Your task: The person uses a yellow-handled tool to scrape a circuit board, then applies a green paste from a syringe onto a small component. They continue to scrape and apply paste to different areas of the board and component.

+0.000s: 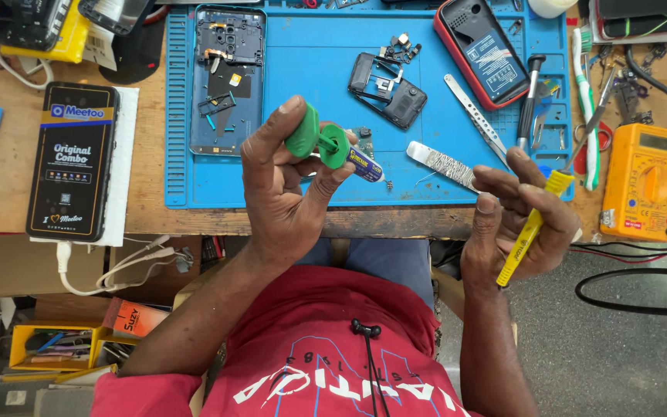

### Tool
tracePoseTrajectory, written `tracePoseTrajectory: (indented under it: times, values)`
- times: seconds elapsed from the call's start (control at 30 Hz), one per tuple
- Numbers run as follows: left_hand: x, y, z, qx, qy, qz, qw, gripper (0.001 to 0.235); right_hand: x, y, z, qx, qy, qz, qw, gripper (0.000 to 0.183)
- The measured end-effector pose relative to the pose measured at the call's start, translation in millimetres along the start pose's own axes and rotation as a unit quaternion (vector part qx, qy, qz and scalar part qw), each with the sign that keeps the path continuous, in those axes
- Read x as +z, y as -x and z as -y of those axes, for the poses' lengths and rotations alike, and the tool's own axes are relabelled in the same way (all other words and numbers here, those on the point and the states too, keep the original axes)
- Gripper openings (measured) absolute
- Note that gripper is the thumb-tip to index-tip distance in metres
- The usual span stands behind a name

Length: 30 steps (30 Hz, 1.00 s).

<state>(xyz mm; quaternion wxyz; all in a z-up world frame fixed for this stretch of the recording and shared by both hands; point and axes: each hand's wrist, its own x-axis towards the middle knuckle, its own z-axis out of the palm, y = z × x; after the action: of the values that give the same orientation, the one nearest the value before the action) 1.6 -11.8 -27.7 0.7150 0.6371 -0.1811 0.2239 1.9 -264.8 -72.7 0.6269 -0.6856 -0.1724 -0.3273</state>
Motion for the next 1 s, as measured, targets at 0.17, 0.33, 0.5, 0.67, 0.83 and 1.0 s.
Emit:
tracePoseTrajectory:
  times: [0.17, 0.33, 0.5, 0.67, 0.83, 1.0]
  values:
    - [-0.6, 0.1, 4.7, 0.0, 0.002, 0.013, 1.0, 0.068, 2.8, -0.9, 2.1, 0.002, -0.006, 0.002, 1.0, 0.039]
    - [-1.4, 0.5, 7.2, 0.001, 0.006, 0.02, 1.0, 0.067, 2.7, -1.7, 2.8, -0.003, 0.003, 0.004, 1.0, 0.042]
    - [-2.0, -0.1, 8.0, 0.004, 0.003, 0.025, 1.0, 0.067, 1.9, -2.6, 1.0, -0.009, 0.01, 0.009, 1.0, 0.042]
    - [-1.8, 1.0, 8.1, 0.004, 0.0, 0.023, 1.0, 0.067, 0.7, -0.8, -0.2, -0.003, 0.01, 0.01, 1.0, 0.042]
    - [-2.7, 0.1, 8.6, 0.007, -0.005, 0.027, 1.0, 0.067, -0.2, -0.1, 0.3, -0.006, 0.018, 0.014, 1.0, 0.041]
    - [-2.9, -0.2, 9.0, 0.005, -0.009, 0.029, 1.0, 0.067, 0.2, -0.4, -0.5, -0.003, 0.015, 0.01, 1.0, 0.04]
